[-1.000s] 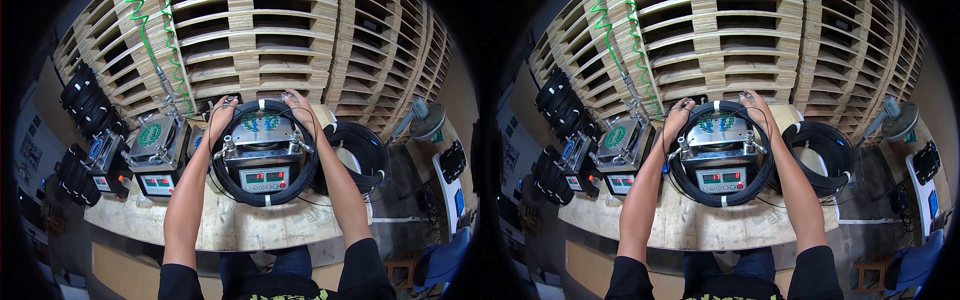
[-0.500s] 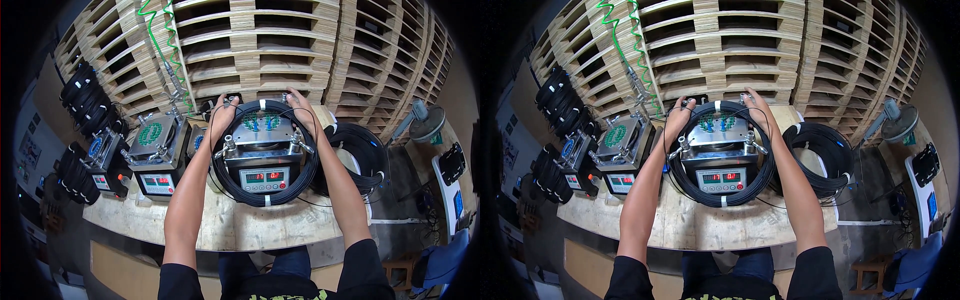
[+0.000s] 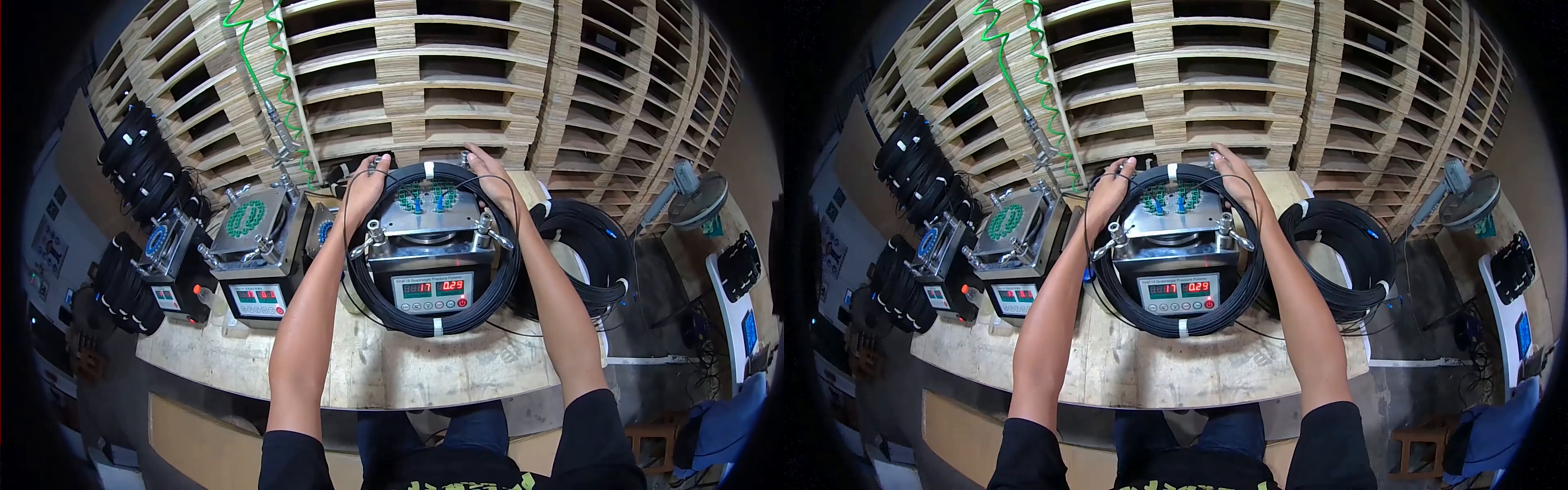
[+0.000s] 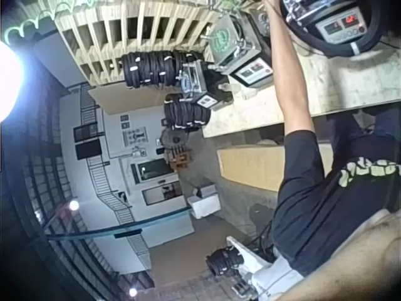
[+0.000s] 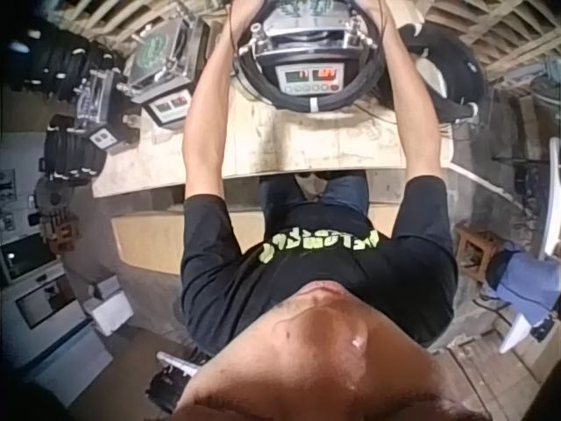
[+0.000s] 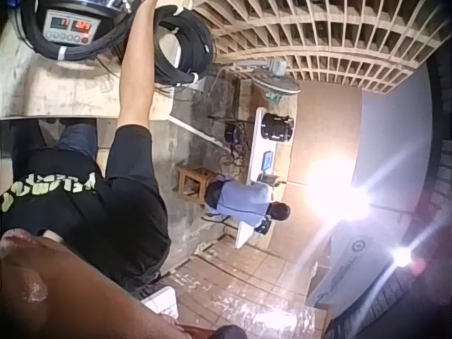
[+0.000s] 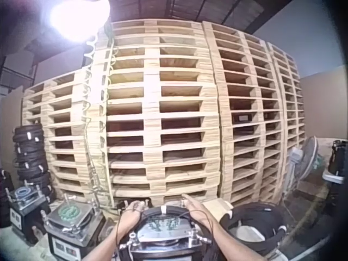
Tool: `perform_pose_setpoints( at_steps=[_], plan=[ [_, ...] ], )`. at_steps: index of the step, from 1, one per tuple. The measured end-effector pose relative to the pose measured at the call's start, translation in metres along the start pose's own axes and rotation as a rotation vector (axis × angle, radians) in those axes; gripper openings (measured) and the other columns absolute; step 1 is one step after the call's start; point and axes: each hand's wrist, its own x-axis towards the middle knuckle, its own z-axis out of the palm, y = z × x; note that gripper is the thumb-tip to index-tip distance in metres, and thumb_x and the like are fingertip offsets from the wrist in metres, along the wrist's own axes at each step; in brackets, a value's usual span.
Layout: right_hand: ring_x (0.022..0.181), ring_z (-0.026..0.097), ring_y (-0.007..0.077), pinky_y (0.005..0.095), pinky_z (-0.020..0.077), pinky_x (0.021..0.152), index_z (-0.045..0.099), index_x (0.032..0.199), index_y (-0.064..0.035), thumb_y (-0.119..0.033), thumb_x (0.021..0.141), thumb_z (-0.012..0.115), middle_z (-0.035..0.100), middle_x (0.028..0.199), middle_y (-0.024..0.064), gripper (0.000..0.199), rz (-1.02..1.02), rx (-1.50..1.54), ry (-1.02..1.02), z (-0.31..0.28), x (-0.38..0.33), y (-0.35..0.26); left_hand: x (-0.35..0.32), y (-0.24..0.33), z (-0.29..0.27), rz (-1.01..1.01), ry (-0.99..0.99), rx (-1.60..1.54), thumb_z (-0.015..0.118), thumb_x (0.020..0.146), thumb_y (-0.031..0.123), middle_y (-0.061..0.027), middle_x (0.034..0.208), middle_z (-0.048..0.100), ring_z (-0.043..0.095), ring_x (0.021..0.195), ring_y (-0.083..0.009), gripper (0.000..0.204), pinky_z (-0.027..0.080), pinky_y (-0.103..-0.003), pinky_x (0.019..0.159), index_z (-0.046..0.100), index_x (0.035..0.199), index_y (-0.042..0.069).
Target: Preparing and testing fiber optic cables using specialized machinery at a factory workbench.
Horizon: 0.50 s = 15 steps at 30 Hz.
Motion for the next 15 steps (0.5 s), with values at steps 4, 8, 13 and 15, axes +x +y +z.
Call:
perform_pose_setpoints(
  at_steps=[4, 8, 13, 15],
  plan=[
    [0.058, 0.057, 0.0131, 0.0285, 0.045, 0.043, 0.048, 0.147, -0.0155, -0.034, 0.106, 0.043, 0.066, 0.114, 0.0151, 0.045, -0.014, 0.047, -0.02, 0.002, 0.004, 0.007, 0.002, -0.002, -0.002, -0.002, 0.024, 0.032, 0.051, 0.095, 0.06, -0.0278, 0.135, 0.058, 0.054, 0.129, -0.0396, 0.074, 0.04, -0.04, 0.108, 0.05, 0.144, 0.005],
    [0.058, 0.056, 0.0132, 0.0278, 0.0441, 0.043, 0.049, 0.145, -0.0141, -0.037, 0.106, 0.043, 0.066, 0.113, 0.0156, 0.045, 0.018, 0.046, -0.001, 0.001, 0.006, 0.009, 0.003, -0.006, 0.002, 0.008, 0.072, 0.056, 0.053, 0.095, 0.057, -0.0298, 0.134, 0.058, 0.054, 0.128, -0.0412, 0.074, 0.04, -0.04, 0.107, 0.044, 0.149, 0.007],
    [0.058, 0.056, 0.0141, 0.0284, 0.0445, 0.043, 0.052, 0.141, -0.0106, -0.042, 0.106, 0.042, 0.066, 0.107, 0.0143, 0.048, -0.016, 0.012, 0.038, 0.004, 0.002, 0.004, 0.008, -0.015, 0.001, 0.015, 0.067, 0.066, 0.055, 0.094, 0.052, -0.0309, 0.134, 0.057, 0.056, 0.127, -0.0419, 0.077, 0.04, -0.04, 0.106, 0.033, 0.155, 0.012],
    [0.057, 0.057, 0.0146, 0.0291, 0.0447, 0.044, 0.053, 0.139, -0.0068, -0.044, 0.106, 0.041, 0.066, 0.105, 0.0133, 0.051, 0.003, -0.01, 0.053, 0.003, 0.003, 0.006, 0.011, -0.017, 0.002, 0.007, 0.052, 0.06, 0.055, 0.094, 0.053, -0.0298, 0.135, 0.057, 0.055, 0.128, -0.0408, 0.077, 0.04, -0.04, 0.107, 0.032, 0.156, 0.012]
  ],
)
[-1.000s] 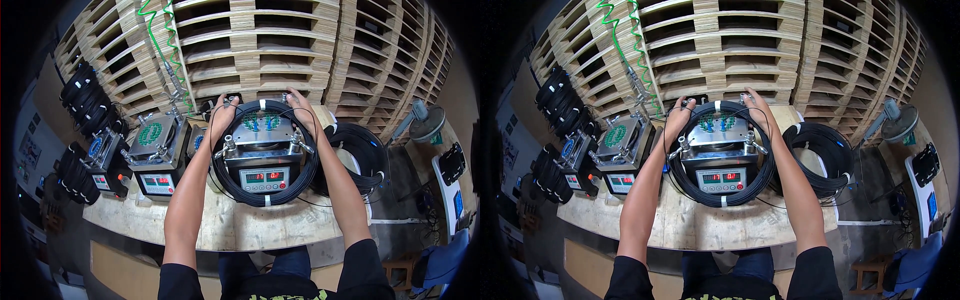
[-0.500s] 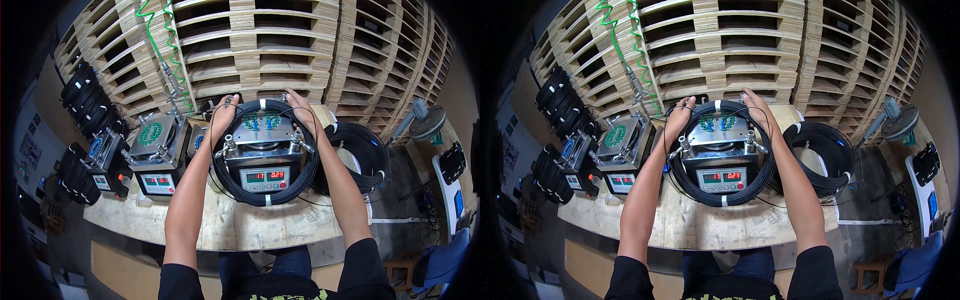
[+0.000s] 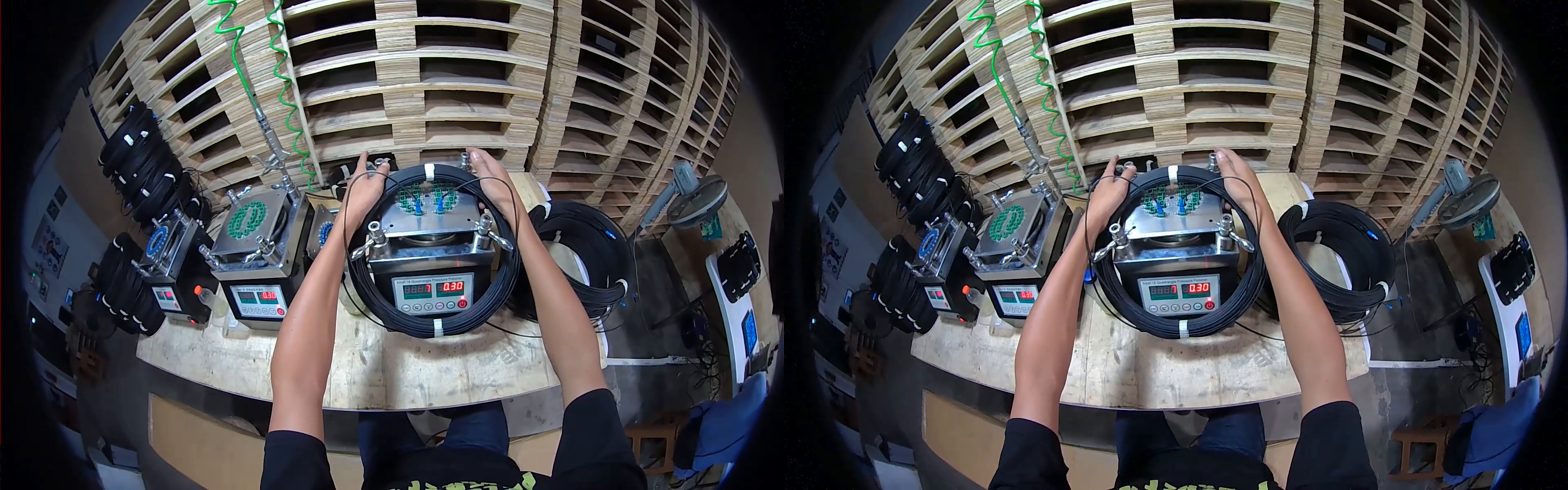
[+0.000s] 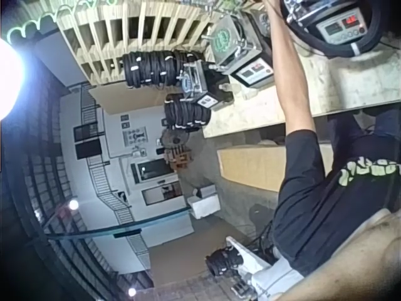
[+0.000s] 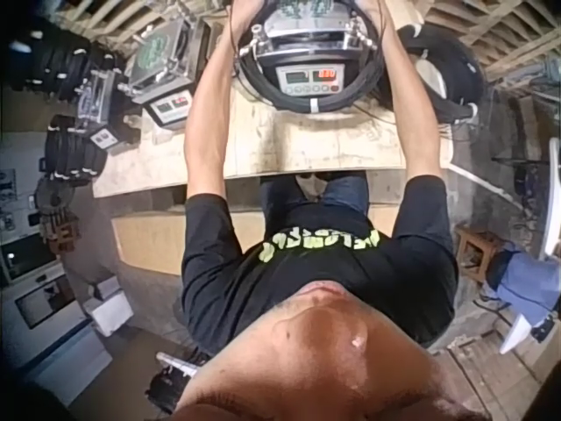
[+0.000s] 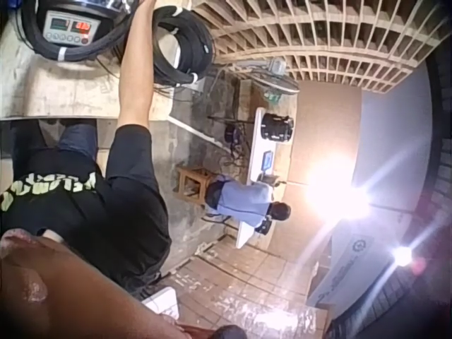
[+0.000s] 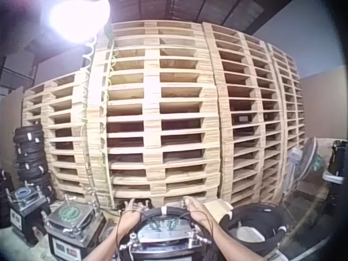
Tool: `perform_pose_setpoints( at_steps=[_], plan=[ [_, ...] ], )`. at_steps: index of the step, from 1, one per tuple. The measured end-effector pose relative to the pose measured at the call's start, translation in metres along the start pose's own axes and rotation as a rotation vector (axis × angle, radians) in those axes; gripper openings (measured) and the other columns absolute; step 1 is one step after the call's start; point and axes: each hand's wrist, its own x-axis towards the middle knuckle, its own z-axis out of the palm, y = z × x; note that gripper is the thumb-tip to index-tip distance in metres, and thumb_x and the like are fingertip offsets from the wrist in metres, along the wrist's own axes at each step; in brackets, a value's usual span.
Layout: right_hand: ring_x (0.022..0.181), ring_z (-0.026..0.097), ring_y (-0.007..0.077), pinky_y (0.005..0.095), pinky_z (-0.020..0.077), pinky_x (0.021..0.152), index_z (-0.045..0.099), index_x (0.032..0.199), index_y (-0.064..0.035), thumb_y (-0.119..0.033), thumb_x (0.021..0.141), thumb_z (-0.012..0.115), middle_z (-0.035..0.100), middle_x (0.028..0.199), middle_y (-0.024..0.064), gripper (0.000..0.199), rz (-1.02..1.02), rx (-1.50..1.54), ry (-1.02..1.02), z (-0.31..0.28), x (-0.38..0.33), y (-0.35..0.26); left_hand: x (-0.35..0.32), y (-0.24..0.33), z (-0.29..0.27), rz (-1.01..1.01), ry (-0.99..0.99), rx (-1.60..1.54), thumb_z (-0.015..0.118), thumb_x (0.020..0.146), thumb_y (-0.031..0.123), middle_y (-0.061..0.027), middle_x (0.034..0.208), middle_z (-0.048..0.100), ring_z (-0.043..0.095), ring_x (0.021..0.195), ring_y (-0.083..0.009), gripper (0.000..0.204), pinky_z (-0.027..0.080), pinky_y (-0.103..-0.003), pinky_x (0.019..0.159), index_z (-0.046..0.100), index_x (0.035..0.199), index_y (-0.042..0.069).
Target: Preparing and testing fiber optic cables using specialized machinery at a factory workbench.
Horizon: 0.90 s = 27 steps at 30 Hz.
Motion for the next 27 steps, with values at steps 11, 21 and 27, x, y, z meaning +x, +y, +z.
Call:
perform_pose_setpoints(
  at_steps=[11, 21, 27],
  plan=[
    [0.055, 0.056, 0.0122, 0.027, 0.0438, 0.043, 0.048, 0.144, -0.0083, -0.041, 0.107, 0.04, 0.064, 0.114, 0.0127, 0.051, -0.043, 0.067, -0.074, -0.003, 0.001, 0.005, 0.003, -0.001, 0.004, 0.024, -0.053, -0.174, 0.048, 0.094, 0.066, -0.0262, 0.137, 0.057, 0.052, 0.131, -0.0366, 0.08, 0.037, -0.037, 0.109, 0.052, 0.141, 0.001],
    [0.055, 0.056, 0.0133, 0.0282, 0.0445, 0.043, 0.05, 0.141, -0.0099, -0.04, 0.107, 0.041, 0.065, 0.106, 0.0143, 0.047, -0.025, 0.022, -0.019, 0.003, -0.003, -0.007, 0.002, -0.003, -0.001, 0.009, -0.004, -0.055, 0.052, 0.094, 0.064, -0.0254, 0.134, 0.06, 0.055, 0.129, -0.0367, 0.081, 0.04, -0.037, 0.107, 0.047, 0.146, 0.002],
    [0.053, 0.055, 0.011, 0.0247, 0.045, 0.04, 0.051, 0.142, -0.0135, -0.036, 0.107, 0.04, 0.064, 0.117, 0.0118, 0.043, -0.07, -0.073, 0.005, -0.009, 0.008, 0.014, -0.005, 0.014, 0.002, -0.039, -0.07, -0.072, 0.054, 0.094, 0.062, -0.0237, 0.135, 0.06, 0.055, 0.129, -0.0332, 0.08, 0.039, -0.036, 0.108, 0.049, 0.143, 0.0]
  ],
)
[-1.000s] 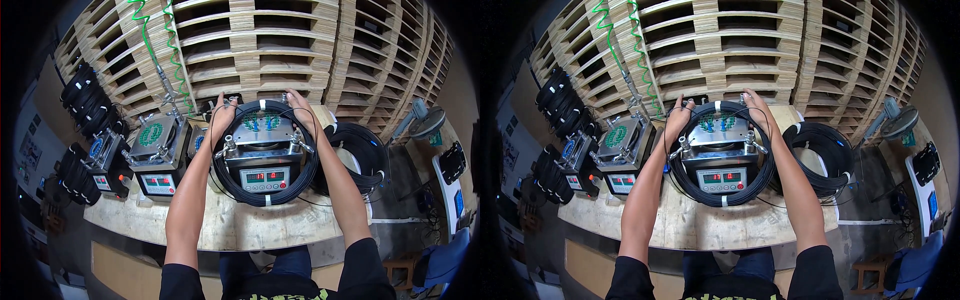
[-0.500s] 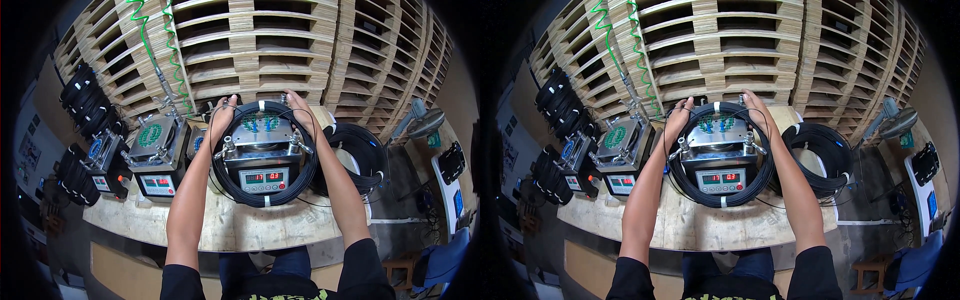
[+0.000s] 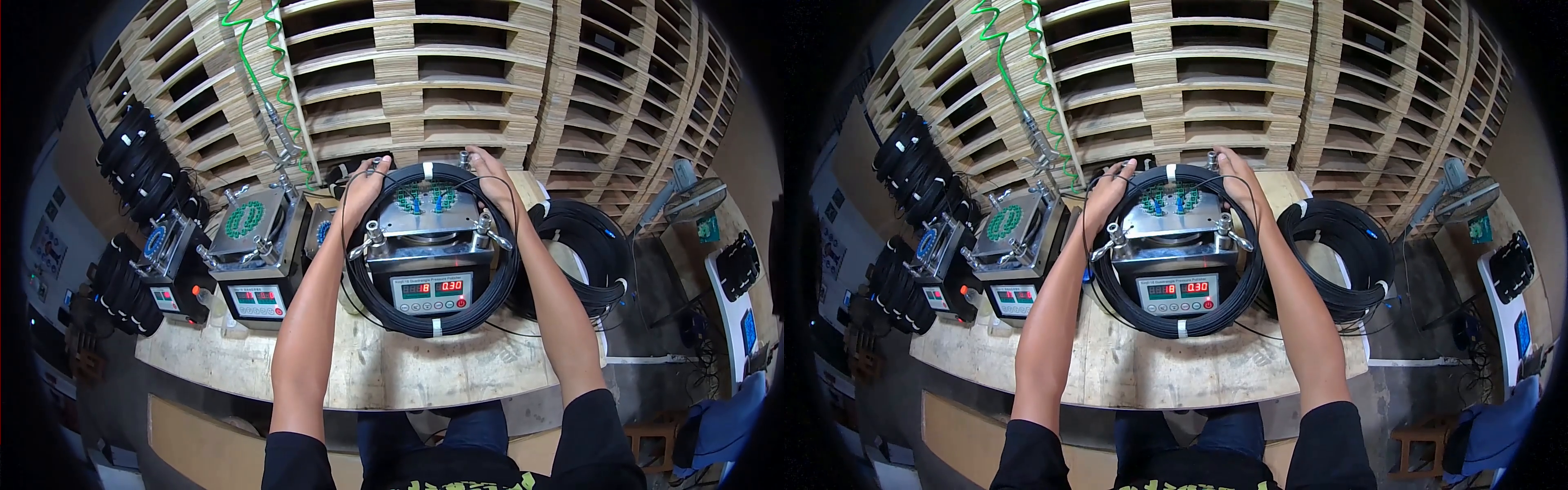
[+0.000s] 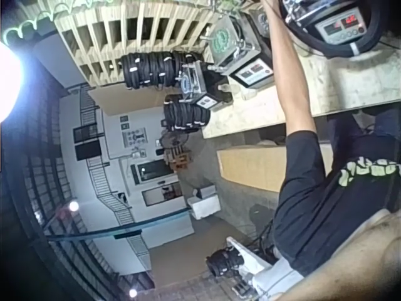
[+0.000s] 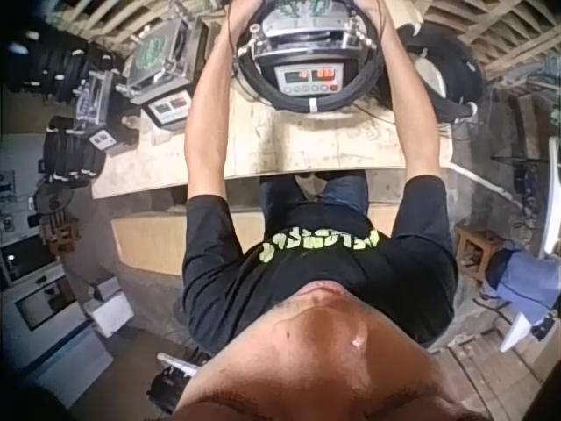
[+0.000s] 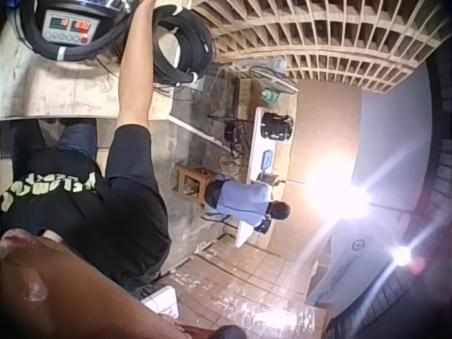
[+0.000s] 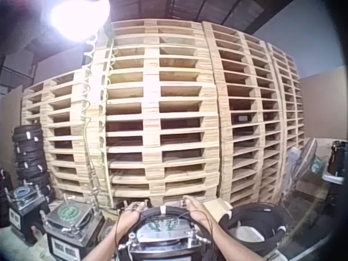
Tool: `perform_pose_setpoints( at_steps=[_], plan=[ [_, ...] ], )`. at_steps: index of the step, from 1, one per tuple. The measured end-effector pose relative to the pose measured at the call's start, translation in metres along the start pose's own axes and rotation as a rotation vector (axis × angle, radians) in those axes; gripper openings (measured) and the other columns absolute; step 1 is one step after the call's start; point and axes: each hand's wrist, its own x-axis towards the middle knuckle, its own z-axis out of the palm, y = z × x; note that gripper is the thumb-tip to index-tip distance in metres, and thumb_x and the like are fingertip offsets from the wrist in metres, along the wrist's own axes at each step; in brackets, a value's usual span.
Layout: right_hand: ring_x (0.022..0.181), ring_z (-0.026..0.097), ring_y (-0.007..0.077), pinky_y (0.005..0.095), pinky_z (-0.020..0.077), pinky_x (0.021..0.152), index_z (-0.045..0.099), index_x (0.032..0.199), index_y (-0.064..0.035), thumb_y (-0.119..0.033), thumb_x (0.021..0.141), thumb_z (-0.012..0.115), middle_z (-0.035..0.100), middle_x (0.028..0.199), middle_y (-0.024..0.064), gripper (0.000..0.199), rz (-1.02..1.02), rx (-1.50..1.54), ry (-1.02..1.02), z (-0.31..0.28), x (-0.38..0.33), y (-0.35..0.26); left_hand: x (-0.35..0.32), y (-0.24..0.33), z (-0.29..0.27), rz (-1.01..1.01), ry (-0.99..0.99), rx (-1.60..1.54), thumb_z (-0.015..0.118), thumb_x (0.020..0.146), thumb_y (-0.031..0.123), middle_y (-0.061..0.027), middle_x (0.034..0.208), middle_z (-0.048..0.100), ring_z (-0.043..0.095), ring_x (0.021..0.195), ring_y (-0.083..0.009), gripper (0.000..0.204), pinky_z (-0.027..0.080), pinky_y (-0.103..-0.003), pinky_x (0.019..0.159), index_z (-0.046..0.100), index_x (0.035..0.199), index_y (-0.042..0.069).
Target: Preparing and testing fiber optic cables using specialized machinery at a factory workbench.
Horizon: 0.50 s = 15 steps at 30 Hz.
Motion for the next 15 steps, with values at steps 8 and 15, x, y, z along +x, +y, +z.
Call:
perform_pose_setpoints(
  at_steps=[8, 15],
  plan=[
    [0.057, 0.057, 0.0134, 0.0274, 0.0452, 0.044, 0.051, 0.14, -0.0055, -0.033, 0.107, 0.039, 0.064, 0.111, 0.0133, 0.045, 0.02, 0.101, -0.041, 0.006, -0.004, -0.01, 0.003, -0.01, -0.005, 0.046, 0.026, -0.018, 0.054, 0.093, 0.061, -0.0308, 0.128, 0.061, 0.059, 0.123, -0.0391, 0.08, 0.044, -0.039, 0.104, 0.054, 0.136, -0.006],
    [0.057, 0.057, 0.0139, 0.027, 0.0448, 0.041, 0.049, 0.142, -0.0079, -0.032, 0.107, 0.04, 0.062, 0.115, 0.014, 0.043, 0.033, 0.126, -0.065, 0.006, -0.002, -0.007, 0.001, -0.009, -0.004, 0.045, 0.072, 0.017, 0.055, 0.094, 0.057, -0.0235, 0.128, 0.064, 0.06, 0.123, -0.0337, 0.071, 0.042, -0.035, 0.104, 0.059, 0.133, -0.001]
  ],
)
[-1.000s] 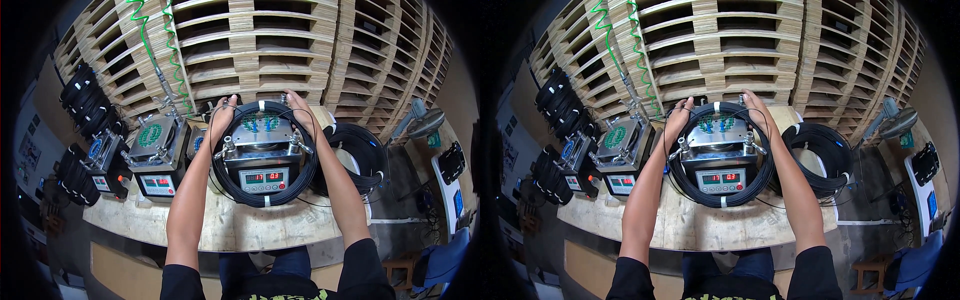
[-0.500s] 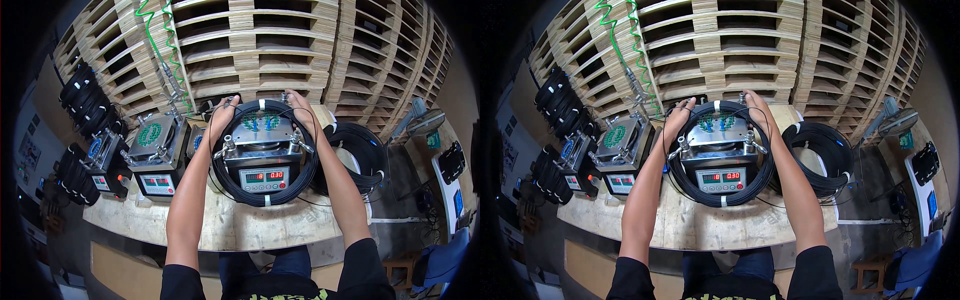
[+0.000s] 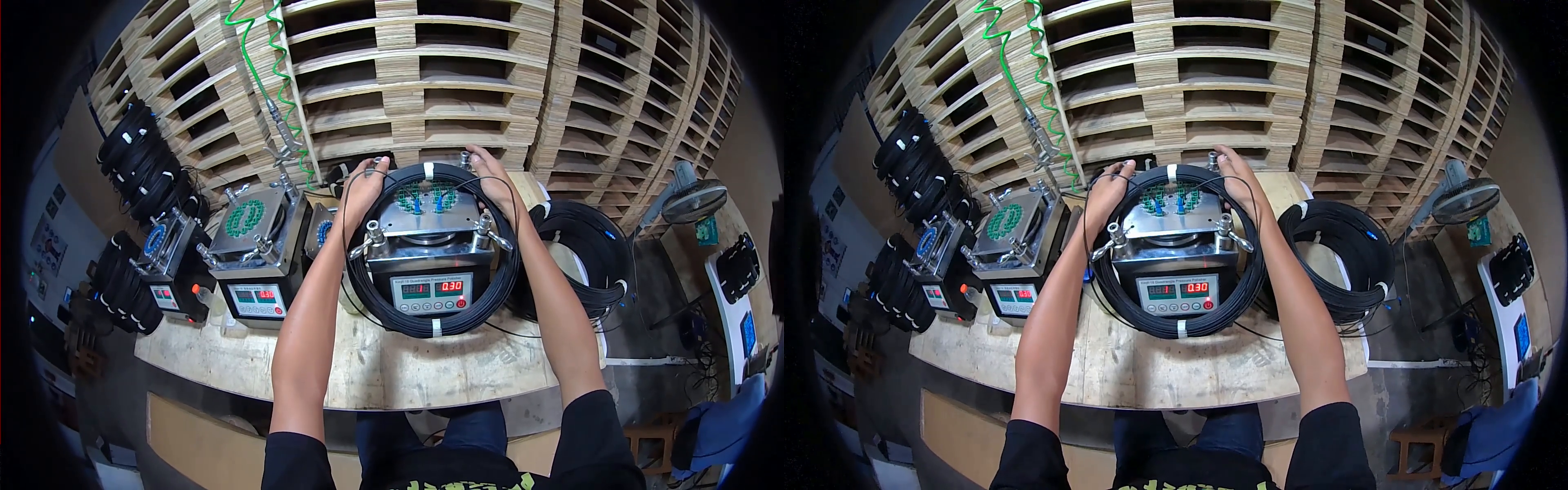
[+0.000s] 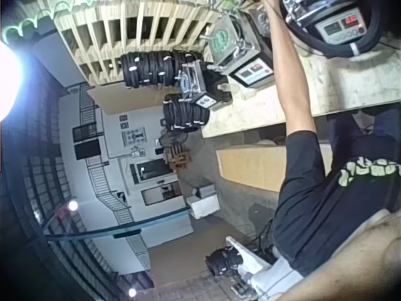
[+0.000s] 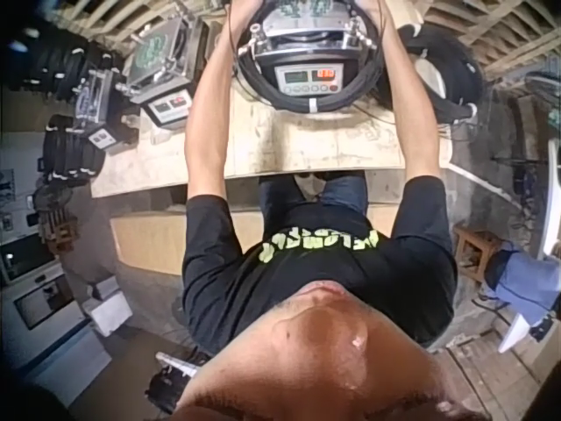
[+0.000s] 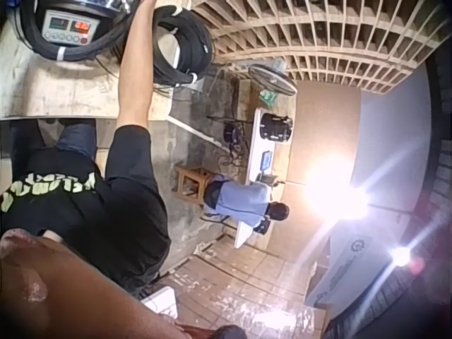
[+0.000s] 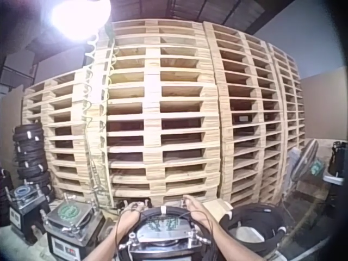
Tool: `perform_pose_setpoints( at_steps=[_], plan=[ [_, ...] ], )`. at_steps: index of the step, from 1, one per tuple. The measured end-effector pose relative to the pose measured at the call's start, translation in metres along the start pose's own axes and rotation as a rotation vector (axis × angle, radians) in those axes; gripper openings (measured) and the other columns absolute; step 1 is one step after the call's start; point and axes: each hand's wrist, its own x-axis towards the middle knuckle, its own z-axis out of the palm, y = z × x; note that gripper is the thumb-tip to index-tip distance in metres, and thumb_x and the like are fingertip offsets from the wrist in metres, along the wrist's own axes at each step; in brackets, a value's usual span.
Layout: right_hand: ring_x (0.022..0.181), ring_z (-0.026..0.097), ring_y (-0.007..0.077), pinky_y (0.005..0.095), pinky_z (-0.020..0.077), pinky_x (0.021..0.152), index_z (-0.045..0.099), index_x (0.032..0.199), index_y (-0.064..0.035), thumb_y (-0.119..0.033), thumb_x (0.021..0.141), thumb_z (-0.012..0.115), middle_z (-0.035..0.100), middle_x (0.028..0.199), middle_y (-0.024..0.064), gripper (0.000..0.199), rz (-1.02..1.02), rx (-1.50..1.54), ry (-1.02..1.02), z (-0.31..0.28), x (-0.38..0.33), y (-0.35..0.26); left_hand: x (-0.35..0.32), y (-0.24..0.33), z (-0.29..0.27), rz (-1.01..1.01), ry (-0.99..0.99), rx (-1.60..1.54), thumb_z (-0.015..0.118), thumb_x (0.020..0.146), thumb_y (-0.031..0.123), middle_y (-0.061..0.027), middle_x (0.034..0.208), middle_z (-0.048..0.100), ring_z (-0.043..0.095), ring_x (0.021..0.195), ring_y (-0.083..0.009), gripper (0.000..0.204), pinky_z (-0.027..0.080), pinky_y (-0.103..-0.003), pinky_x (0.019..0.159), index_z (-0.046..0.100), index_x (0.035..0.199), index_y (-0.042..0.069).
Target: Preparing and testing fiber optic cables using specialized machinery at a factory workbench.
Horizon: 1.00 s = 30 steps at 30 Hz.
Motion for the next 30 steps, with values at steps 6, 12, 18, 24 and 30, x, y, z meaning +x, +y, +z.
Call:
perform_pose_setpoints(
  at_steps=[6, 12, 18, 24, 30],
  plan=[
    [0.056, 0.057, 0.0141, 0.0281, 0.045, 0.04, 0.046, 0.144, -0.0099, -0.029, 0.107, 0.04, 0.063, 0.112, 0.0147, 0.042, 0.027, -0.03, 0.013, -0.001, -0.003, -0.004, -0.003, 0.006, -0.001, -0.019, -0.03, -0.006, 0.055, 0.094, 0.058, -0.0238, 0.132, 0.062, 0.058, 0.125, -0.0336, 0.073, 0.041, -0.035, 0.105, 0.058, 0.134, -0.003],
    [0.057, 0.057, 0.0139, 0.0282, 0.0456, 0.042, 0.047, 0.142, -0.009, -0.03, 0.105, 0.045, 0.063, 0.1, 0.0122, 0.042, 0.03, -0.002, 0.036, 0.008, -0.004, -0.008, -0.007, 0.005, -0.009, -0.01, -0.031, -0.003, 0.055, 0.093, 0.058, -0.0247, 0.133, 0.061, 0.057, 0.126, -0.0345, 0.074, 0.041, -0.035, 0.106, 0.057, 0.134, -0.004],
    [0.052, 0.055, 0.0119, 0.0279, 0.0425, 0.045, 0.062, 0.101, 0.0023, -0.044, 0.099, 0.059, 0.062, 0.073, 0.0062, 0.046, -0.026, 0.022, 0.237, -0.006, 0.031, 0.042, 0.001, -0.004, -0.002, -0.002, -0.015, 0.05, 0.055, 0.093, 0.057, -0.0241, 0.13, 0.063, 0.059, 0.125, -0.035, 0.071, 0.042, -0.036, 0.104, 0.059, 0.133, -0.001],
    [0.05, 0.061, 0.0204, 0.0348, 0.0467, 0.047, 0.066, 0.069, 0.0044, -0.057, 0.089, 0.065, 0.061, 0.057, 0.0095, 0.065, 0.246, -0.266, 0.17, -0.015, 0.08, 0.051, -0.006, 0.006, -0.005, -0.016, -0.06, -0.001, 0.056, 0.093, 0.054, -0.0181, 0.125, 0.067, 0.062, 0.119, -0.0318, 0.062, 0.043, -0.034, 0.101, 0.062, 0.132, 0.006],
    [0.05, 0.052, 0.0076, 0.0264, 0.037, 0.04, 0.073, 0.093, -0.0027, -0.026, 0.098, 0.062, 0.062, 0.067, 0.0006, 0.026, 0.356, 0.389, 0.05, -0.009, 0.075, 0.062, -0.01, 0.015, -0.006, -0.029, -0.096, -0.01, 0.057, 0.095, 0.045, -0.0203, 0.126, 0.065, 0.06, 0.119, -0.0331, 0.055, 0.043, -0.035, 0.101, 0.061, 0.132, 0.004]
  ],
)
